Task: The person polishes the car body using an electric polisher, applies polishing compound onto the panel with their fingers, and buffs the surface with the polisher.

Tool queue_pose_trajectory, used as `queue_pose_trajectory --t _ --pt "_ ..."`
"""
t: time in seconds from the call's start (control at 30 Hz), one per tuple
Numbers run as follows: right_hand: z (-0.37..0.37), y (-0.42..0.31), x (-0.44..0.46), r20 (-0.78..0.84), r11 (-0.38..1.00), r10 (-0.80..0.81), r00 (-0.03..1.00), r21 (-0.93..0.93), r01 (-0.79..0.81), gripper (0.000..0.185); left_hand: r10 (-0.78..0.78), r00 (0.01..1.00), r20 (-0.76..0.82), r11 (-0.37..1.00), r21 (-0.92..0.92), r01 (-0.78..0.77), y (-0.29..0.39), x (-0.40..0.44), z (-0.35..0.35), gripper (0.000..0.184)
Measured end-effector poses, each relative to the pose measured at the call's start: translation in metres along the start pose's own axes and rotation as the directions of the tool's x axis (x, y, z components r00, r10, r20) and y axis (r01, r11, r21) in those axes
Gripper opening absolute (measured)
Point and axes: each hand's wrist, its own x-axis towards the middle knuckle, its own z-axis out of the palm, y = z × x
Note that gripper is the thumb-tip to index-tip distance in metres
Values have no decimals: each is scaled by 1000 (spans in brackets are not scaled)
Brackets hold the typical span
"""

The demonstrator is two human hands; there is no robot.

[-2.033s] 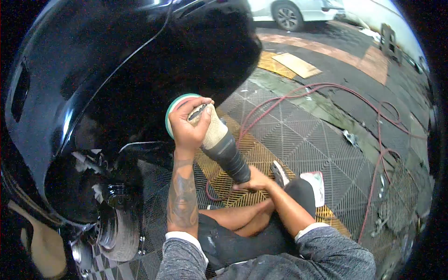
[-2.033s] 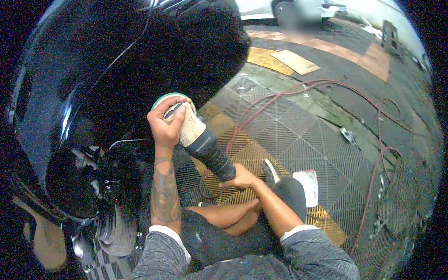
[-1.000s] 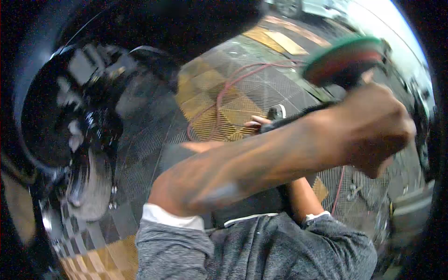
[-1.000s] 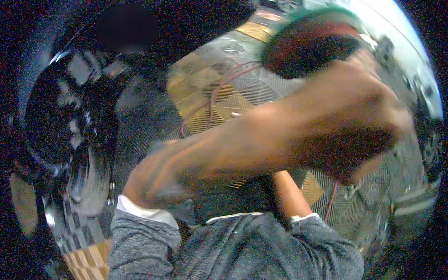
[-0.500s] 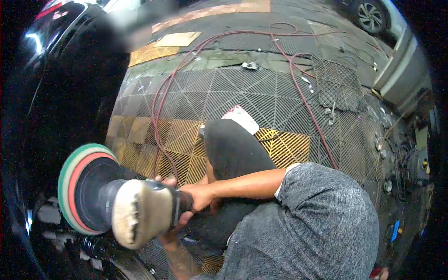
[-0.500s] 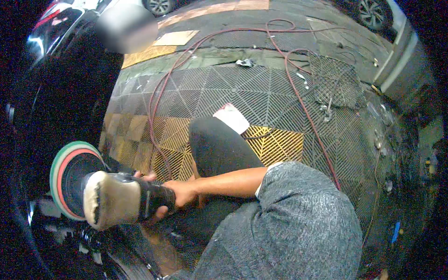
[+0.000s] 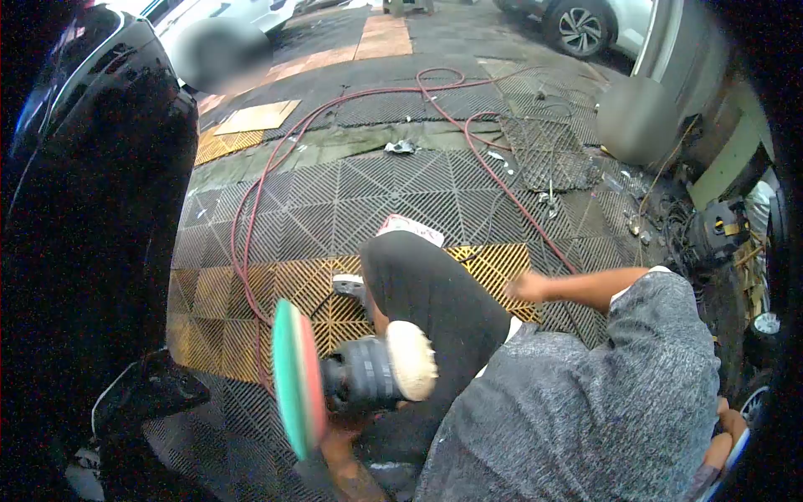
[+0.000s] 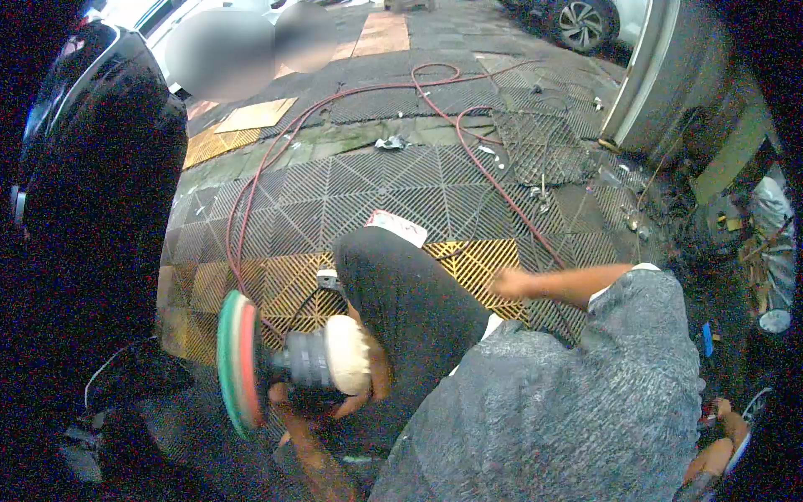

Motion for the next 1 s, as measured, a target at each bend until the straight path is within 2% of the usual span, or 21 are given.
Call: queue_pose_trajectory --t 0.03,0.07,0.1,0.17,0.2,0.53,0.7,0.73,0.87,0.93,0.97,1.0 --pt "26 38 -24 226 985 139 964 64 -157 44 5 1000 7 1000 7 -5 0 -4 2 71" --pt "42 53 -57 424 913 264 866 181 -367 44 13 1000 8 1000 12 -13 -1 -7 2 70" --pt "52 62 -81 550 806 331 767 258 -533 44 10 1000 9 1000 14 -10 -2 -11 2 69" --pt "52 67 -99 590 766 351 727 267 -585 45 11 1000 12 1000 1 -11 -3 -12 3 67" --pt "48 68 -99 625 935 182 759 129 -330 44 13 1000 12 1000 -4 -12 -3 -13 4 66" --pt "7 91 -152 645 930 303 701 -41 -364 45 179 984 19 983 42 -180 14 10 0 56" --pt "-9 102 -138 652 945 293 700 -85 -316 45 288 955 74 941 162 -297 32 26 9 51" --pt "-11 101 -129 653 948 286 702 -88 -305 45 330 937 115 906 239 -348 31 28 11 57" --pt "-19 99 -84 666 967 245 704 -112 -230 46 239 967 87 917 308 -254 51 38 24 65" --pt "-22 96 -61 684 975 221 695 -127 -184 46 234 955 183 917 284 -279 52 43 32 61" --pt "-22 93 -48 696 978 207 687 -137 -156 46 217 964 150 916 311 -255 50 44 39 61" --pt "-21 90 -36 709 982 190 679 -143 -126 46 205 959 198 915 308 -259 46 45 45 59"
